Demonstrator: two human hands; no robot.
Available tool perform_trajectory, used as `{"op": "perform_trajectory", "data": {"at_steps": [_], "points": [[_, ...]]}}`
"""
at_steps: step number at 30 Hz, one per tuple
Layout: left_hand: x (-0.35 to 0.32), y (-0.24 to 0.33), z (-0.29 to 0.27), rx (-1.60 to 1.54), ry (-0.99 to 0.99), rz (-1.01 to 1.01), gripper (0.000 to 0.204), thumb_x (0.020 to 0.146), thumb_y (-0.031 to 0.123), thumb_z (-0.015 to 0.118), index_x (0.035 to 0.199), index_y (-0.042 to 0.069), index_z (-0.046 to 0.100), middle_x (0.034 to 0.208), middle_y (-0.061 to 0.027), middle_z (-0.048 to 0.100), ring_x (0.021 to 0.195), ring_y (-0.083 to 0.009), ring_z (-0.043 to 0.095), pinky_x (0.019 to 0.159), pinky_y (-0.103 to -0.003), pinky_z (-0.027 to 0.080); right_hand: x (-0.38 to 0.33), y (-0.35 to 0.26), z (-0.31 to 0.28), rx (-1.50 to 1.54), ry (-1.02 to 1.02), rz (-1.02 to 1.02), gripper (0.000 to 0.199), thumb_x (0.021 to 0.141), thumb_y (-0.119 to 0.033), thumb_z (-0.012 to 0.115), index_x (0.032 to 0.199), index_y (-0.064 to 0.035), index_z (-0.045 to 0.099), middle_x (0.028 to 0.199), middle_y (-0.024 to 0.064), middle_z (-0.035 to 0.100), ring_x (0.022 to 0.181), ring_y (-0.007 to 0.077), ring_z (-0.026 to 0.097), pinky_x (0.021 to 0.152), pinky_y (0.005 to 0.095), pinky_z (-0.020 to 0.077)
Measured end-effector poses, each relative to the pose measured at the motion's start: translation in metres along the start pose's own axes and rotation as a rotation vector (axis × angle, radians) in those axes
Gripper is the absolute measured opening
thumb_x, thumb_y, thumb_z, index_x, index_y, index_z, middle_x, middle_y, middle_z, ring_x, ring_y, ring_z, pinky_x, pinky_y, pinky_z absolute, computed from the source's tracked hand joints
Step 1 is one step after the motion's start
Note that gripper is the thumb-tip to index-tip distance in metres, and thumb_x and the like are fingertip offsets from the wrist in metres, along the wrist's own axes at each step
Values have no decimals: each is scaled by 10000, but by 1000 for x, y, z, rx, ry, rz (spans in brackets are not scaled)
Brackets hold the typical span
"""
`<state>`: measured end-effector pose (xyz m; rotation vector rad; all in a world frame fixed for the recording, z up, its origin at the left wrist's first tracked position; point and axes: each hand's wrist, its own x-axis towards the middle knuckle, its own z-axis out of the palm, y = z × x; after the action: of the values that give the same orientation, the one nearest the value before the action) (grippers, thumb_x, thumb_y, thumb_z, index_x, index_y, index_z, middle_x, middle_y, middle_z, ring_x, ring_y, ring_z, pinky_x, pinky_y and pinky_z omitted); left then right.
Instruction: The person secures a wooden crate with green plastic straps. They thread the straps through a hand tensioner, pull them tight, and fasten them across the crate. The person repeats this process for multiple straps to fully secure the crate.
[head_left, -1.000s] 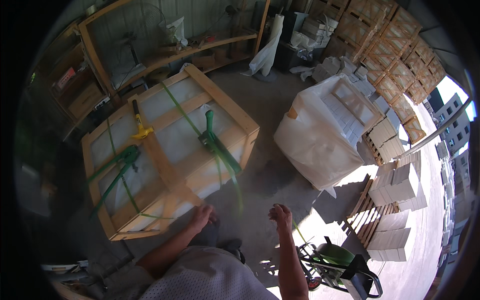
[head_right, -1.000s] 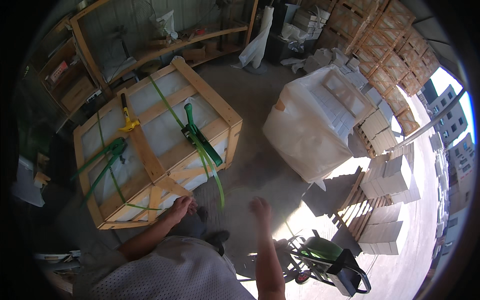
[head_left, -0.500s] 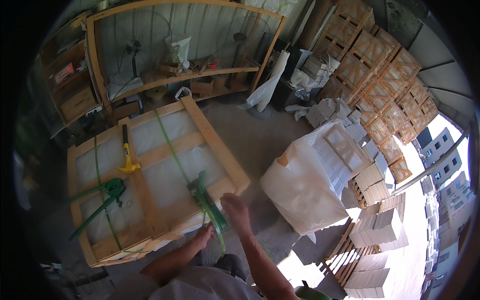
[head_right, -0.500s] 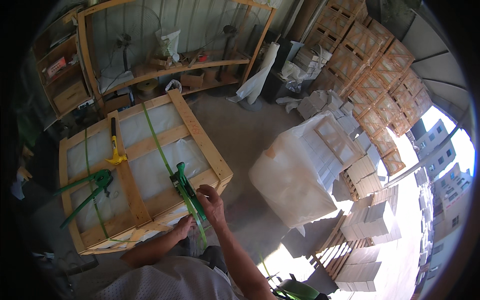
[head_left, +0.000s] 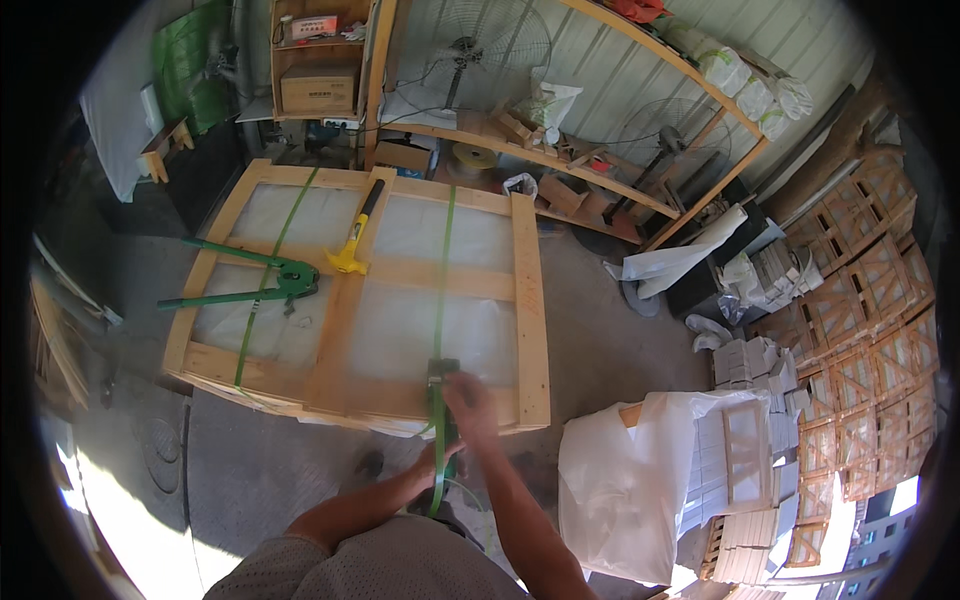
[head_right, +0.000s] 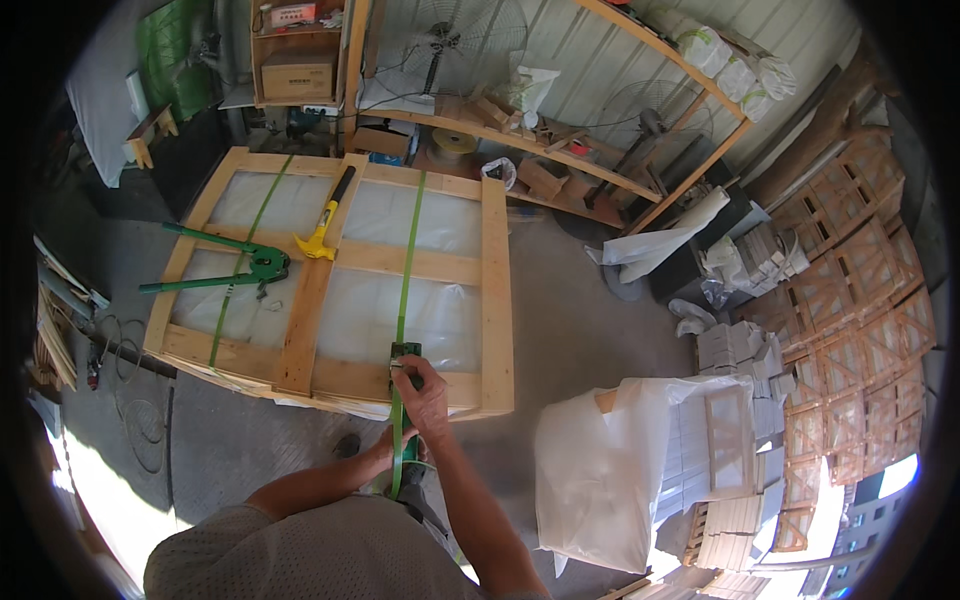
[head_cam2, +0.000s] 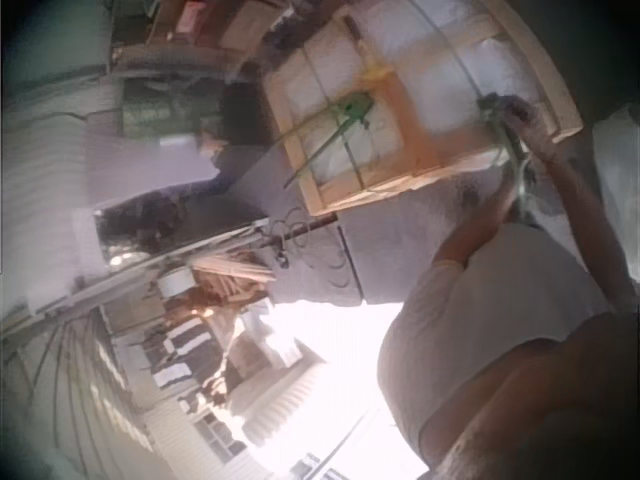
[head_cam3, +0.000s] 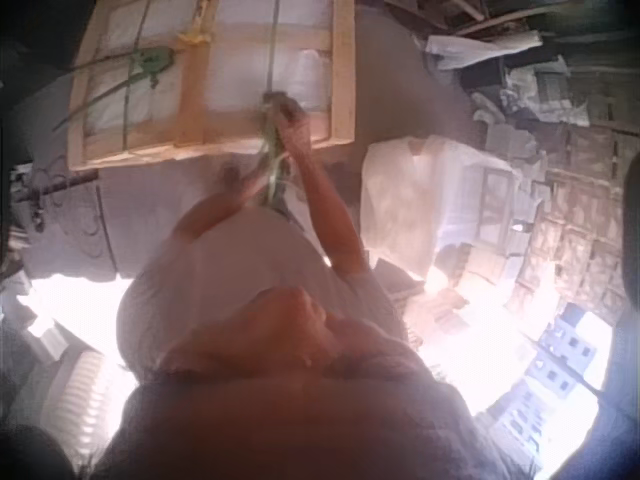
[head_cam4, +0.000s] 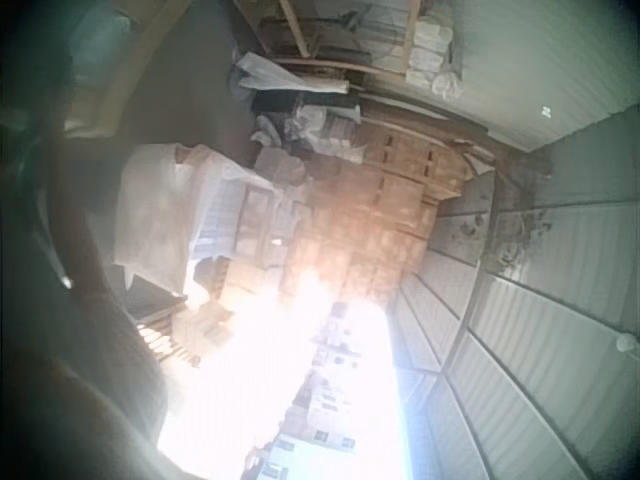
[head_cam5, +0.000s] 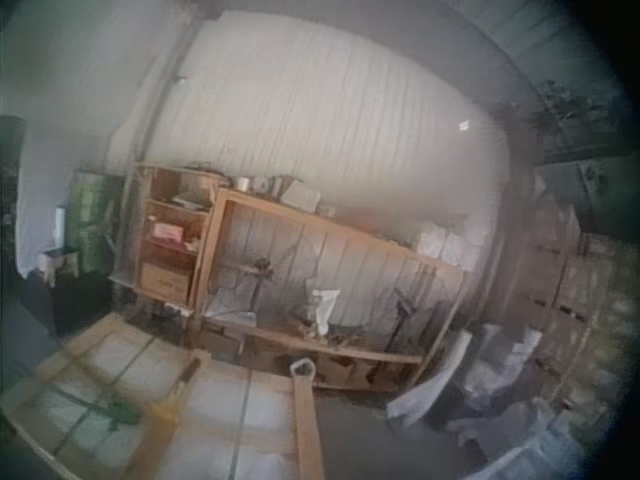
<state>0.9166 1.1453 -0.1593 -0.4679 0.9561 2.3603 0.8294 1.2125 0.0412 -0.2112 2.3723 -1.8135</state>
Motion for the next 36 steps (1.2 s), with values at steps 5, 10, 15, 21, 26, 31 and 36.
{"op": "perform_trajectory", "data": {"at_steps": [5, 10, 15, 21, 26, 31, 36], "points": [[-3, -12, 20, 206, 252, 551, 230, 950, 290, 599, 933, 61, 596, 664, -74, 589, 520, -208, 599, 487, -339, 487, -47, 24, 11, -260, 185, -531, 162, 858, -96, 609, 991, -25, 667, 912, 144, 669, 814, 173, 647, 723, 328, 515], [-25, 18, 44, 276, 303, 110, 340, 921, 373, 638, 845, 51, 562, 562, -44, 549, 432, -141, 522, 396, -306, 386, 74, 4, 11, -139, 272, -152, 183, 873, -102, 538, 952, -20, 680, 665, 92, 619, 554, 102, 541, 505, 300, 429], [-15, 20, 43, 232, 335, 162, 358, 904, 370, 669, 808, 56, 526, 521, -28, 513, 384, -137, 488, 365, -302, 378, 146, -16, 20, 88, 225, 33, 201, 884, -110, 515, 977, -12, 664, 620, 13, 531, 518, 86, 462, 475, 278, 375], [2, 0, 28, 366, 318, 298, 423, 913, 435, 604, 752, 44, 612, 634, -71, 615, 504, -153, 591, 416, -315, 398, -15, -2, 8, -244, 160, -277, 146, 929, -104, 565, 1011, -34, 665, 726, 94, 627, 599, 125, 563, 572, 290, 473], [-11, 19, 45, 84, 304, 97, 387, 931, 403, 613, 802, 45, 539, 515, -51, 508, 378, -157, 477, 367, -307, 345, 49, -10, 17, -145, 284, -238, 139, 901, -69, 563, 984, -23, 665, 673, 86, 608, 550, 132, 540, 527, 291, 445], [-19, 45, 57, 227, 314, 71, 412, 920, 408, 638, 819, 25, 526, 524, -39, 524, 396, -139, 510, 373, -326, 379, 164, -15, 22, 170, 268, 48, 171, 916, -116, 517, 956, -11, 645, 582, -23, 467, 486, 59, 406, 440, 253, 330], [-24, 51, 60, 324, 351, 67, 373, 947, 343, 579, 737, 38, 532, 483, -52, 508, 357, -149, 482, 352, -325, 351, 59, -8, 7, 16, 170, -14, 162, 921, -120, 540, 974, -15, 651, 614, -23, 497, 533, 58, 445, 493, 237, 372]]}}
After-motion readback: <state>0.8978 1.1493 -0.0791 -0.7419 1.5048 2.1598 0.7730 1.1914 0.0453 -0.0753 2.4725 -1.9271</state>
